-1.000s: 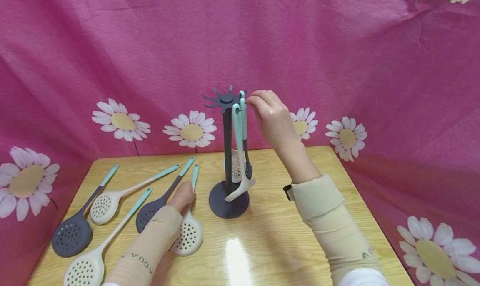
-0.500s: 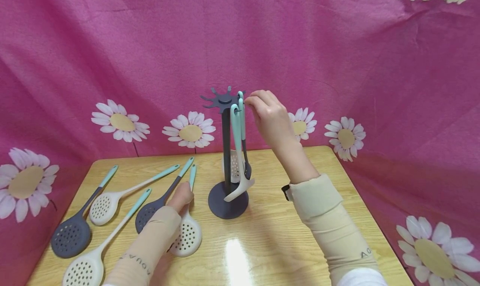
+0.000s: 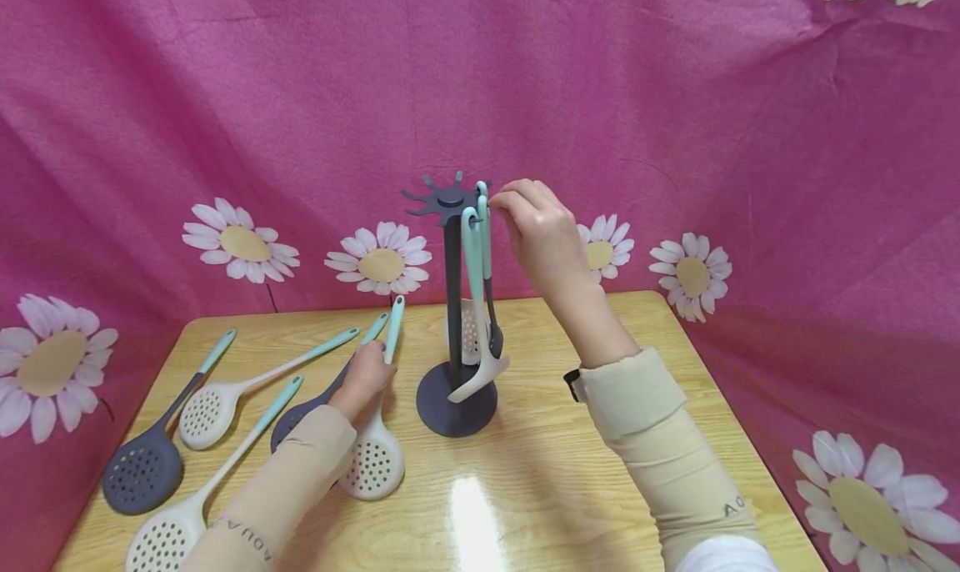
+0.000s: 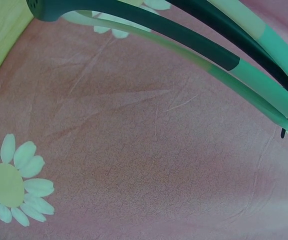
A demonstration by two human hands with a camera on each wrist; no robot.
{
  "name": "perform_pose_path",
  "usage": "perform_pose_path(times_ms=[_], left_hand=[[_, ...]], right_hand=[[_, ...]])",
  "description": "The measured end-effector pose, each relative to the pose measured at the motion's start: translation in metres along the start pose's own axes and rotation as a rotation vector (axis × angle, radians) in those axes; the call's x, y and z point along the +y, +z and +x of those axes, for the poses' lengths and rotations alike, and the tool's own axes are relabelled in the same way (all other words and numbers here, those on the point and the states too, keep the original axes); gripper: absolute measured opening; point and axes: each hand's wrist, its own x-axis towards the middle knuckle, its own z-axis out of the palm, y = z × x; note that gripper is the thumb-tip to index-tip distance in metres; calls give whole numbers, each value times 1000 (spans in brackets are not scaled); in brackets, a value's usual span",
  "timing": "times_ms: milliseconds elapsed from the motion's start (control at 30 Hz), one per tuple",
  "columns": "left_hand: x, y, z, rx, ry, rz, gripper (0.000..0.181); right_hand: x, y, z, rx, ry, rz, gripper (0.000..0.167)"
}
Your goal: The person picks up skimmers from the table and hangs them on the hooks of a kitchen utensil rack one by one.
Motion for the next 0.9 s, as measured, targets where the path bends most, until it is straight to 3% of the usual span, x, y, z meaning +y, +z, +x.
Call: perform_pose_path(times_ms=[67,167,233,400,667,900], left_hand=[[4,13,12,19,-68,62,15],[-4,8,11,43,71,8,21],[-2,1,5,43,133,-21,27],[10,-7,-5,101,184,-33,38],[24,-19,-24,252,342,-66,33],[34,-30,-40,442,517,-123,36]], right_hand=[[0,0,0,2,3,1,6],[-1,0,0,3,8,5,6],[-1,0,0,2,11,8,6],[-1,0,0,2,12,13,7],[0,-1,0,0,13,12,6],[-1,-1,0,0,16,8,6]])
